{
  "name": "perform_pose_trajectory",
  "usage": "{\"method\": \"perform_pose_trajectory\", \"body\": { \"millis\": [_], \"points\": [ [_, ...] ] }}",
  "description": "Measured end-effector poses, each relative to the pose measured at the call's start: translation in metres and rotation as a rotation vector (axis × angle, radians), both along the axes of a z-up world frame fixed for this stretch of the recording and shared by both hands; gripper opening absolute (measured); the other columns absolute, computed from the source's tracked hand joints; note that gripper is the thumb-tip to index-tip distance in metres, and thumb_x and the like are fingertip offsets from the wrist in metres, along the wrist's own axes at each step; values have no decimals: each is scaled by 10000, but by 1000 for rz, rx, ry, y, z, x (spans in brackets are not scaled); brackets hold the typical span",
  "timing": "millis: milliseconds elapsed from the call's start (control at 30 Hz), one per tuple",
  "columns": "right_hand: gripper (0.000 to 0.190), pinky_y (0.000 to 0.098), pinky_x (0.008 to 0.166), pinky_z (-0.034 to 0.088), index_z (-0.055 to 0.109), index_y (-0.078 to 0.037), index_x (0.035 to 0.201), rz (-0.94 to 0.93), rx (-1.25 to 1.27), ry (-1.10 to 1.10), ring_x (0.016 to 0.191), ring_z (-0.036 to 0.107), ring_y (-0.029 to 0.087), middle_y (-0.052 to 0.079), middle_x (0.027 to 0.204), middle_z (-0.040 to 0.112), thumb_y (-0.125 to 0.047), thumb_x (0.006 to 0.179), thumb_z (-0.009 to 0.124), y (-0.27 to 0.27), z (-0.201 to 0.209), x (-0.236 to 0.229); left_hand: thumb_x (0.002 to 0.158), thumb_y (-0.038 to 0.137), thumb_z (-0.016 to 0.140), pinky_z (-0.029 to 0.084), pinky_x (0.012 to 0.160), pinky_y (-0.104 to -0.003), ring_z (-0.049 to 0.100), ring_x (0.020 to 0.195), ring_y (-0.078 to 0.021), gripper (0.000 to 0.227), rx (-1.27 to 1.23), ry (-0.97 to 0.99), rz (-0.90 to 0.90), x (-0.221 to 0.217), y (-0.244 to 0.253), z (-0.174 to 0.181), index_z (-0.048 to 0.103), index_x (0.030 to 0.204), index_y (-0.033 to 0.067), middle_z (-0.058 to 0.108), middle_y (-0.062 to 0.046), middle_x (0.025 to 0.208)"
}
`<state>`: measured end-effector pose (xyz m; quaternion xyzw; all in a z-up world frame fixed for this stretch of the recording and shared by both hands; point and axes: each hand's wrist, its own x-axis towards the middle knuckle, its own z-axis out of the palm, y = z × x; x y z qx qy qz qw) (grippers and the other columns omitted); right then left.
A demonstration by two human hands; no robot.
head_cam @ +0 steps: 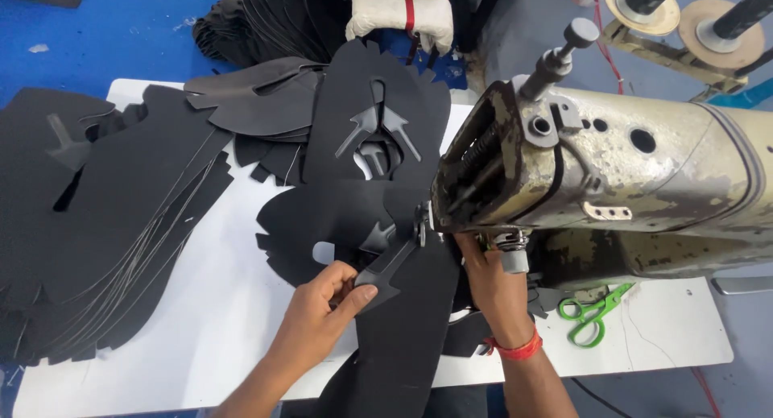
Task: The person sews black material pieces using a sewing machine. They pick up pieces from a stack, align them under the needle, and guide them through the machine to stitch the edges. The person repeats this process for multiple pieces throughout the video.
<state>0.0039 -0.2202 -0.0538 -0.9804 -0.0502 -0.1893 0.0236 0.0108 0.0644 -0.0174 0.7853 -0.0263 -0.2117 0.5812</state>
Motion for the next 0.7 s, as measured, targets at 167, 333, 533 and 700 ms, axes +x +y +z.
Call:
{"method": "perform_pose_trajectory", "body": {
  "millis": [167, 333, 533, 700],
  "points": [
    [282, 432, 699, 520, 707, -94, 1210, -59, 649, -15, 817, 668, 367, 180, 999, 725, -16, 941, 677, 23, 29, -3, 907, 333, 736, 393, 532, -260, 495, 558, -85, 294, -20, -48, 11, 8, 7, -9, 647, 836, 62, 591, 6, 607],
    [144, 376, 692, 519, 702, -20, 1066, -221, 938, 45, 733, 676, 292, 135, 860, 735, -140, 985, 700, 31, 24, -4, 997, 141, 612, 467, 581, -240, 526, 662, -78, 123, -183, -221, 39, 26, 13, -23, 703, 1032, 66, 620, -44, 994],
    [197, 329, 667, 508, 714, -23, 1122, -63, 854, 83, 736, 658, 202, 91, 883, 719, -140, 980, 642, 26, 47, 2, 919, -15, 564, 573, 648, -225, 637, 736, -84, 484, -49, -125, -194, 53, 7, -25, 615, 1362, 175, 490, 91, 1519],
    [229, 343, 616, 490, 720, -15, 1064, -225, 897, 159, 699, 616, 208, 107, 806, 703, -229, 1000, 668, 26, 63, -23, 894, 47, 689, 559, 682, -280, 678, 786, -143, 232, 101, -264, -222, 50, 15, -31, 686, 1120, 99, 623, 3, 1128]
  ]
}}
